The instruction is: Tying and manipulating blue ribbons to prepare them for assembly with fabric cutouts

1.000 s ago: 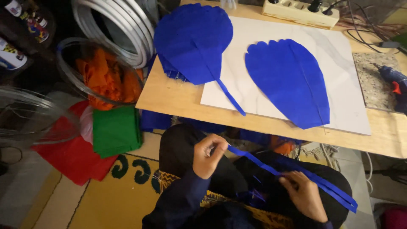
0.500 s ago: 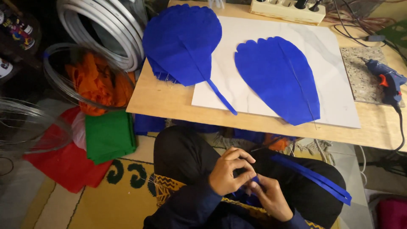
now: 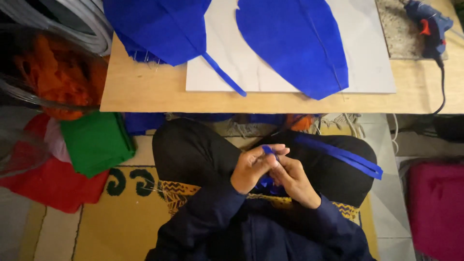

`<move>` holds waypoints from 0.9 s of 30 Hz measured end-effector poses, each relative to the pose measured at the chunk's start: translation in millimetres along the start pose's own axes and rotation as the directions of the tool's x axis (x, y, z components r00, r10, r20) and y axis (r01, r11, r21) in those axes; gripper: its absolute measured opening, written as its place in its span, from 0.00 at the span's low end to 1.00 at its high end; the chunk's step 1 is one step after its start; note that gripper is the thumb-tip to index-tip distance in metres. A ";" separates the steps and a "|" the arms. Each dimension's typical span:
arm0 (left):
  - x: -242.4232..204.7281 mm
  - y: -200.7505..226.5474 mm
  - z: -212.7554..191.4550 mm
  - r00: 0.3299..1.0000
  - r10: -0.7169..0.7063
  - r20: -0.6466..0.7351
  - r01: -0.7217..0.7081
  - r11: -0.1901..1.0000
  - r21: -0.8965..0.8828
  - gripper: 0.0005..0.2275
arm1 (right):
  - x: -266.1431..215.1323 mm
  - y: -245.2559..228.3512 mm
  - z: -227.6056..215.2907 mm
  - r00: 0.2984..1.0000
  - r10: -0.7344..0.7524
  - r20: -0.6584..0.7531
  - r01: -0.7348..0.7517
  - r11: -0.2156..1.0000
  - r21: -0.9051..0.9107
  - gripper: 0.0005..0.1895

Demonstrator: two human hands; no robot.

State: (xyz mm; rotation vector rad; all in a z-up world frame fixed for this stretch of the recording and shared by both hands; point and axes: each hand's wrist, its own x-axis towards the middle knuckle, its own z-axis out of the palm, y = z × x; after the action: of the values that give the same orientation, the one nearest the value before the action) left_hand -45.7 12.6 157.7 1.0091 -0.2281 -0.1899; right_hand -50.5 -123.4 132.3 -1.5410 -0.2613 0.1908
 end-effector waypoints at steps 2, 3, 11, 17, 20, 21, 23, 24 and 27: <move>3.4 -3.8 -0.8 0.996 -0.015 -0.092 0.016 1.000 0.014 0.14 | 0.9 -2.6 1.8 1.000 0.010 0.025 -0.009 1.000 -0.028 0.17; 5.0 -9.6 -6.0 0.986 0.045 -0.158 -0.044 0.999 0.006 0.15 | 0.1 -7.6 3.4 0.999 -0.002 0.042 0.005 0.998 -0.066 0.17; -12.2 70.9 -83.4 0.810 0.424 -0.406 -0.543 0.804 -0.244 0.13 | 14.2 5.3 -40.2 0.985 -0.172 -0.029 0.081 0.602 -0.794 0.04; -42.7 104.4 -92.7 0.706 0.538 -0.461 -0.574 0.816 0.074 0.10 | 8.4 54.7 -50.3 0.994 -0.080 -0.067 -0.026 0.435 -0.900 0.05; -34.6 89.2 -81.5 0.703 0.508 -0.497 -0.566 0.823 0.041 0.11 | 9.5 74.0 -33.9 0.960 0.229 -0.161 -0.207 0.193 -0.959 0.11; -29.1 83.0 -73.7 0.713 0.466 -0.524 -0.536 0.844 0.022 0.10 | 12.0 75.8 -24.4 0.927 0.291 -0.237 -0.254 0.020 -0.967 0.14; -21.6 70.3 -61.7 0.721 0.424 -0.549 -0.506 0.862 0.001 0.10 | 12.5 86.3 -18.9 0.886 0.335 -0.322 -0.284 -0.158 -0.946 0.17; -19.4 63.6 -57.4 0.776 0.362 -0.516 -0.445 0.894 -0.042 0.10 | 10.8 95.1 -22.9 0.926 0.265 -0.268 -0.268 -0.037 -0.963 0.12; -16.4 42.4 -48.6 0.860 0.238 -0.452 -0.340 0.927 -0.160 0.10 | 10.8 82.6 -38.4 0.965 0.118 -0.235 -0.263 0.400 -0.878 0.04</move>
State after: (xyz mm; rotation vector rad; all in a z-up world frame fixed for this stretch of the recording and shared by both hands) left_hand -45.8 78.4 167.3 0.7442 0.0451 0.2787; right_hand -25.8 -155.1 49.9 -2.7046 -0.0478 0.1178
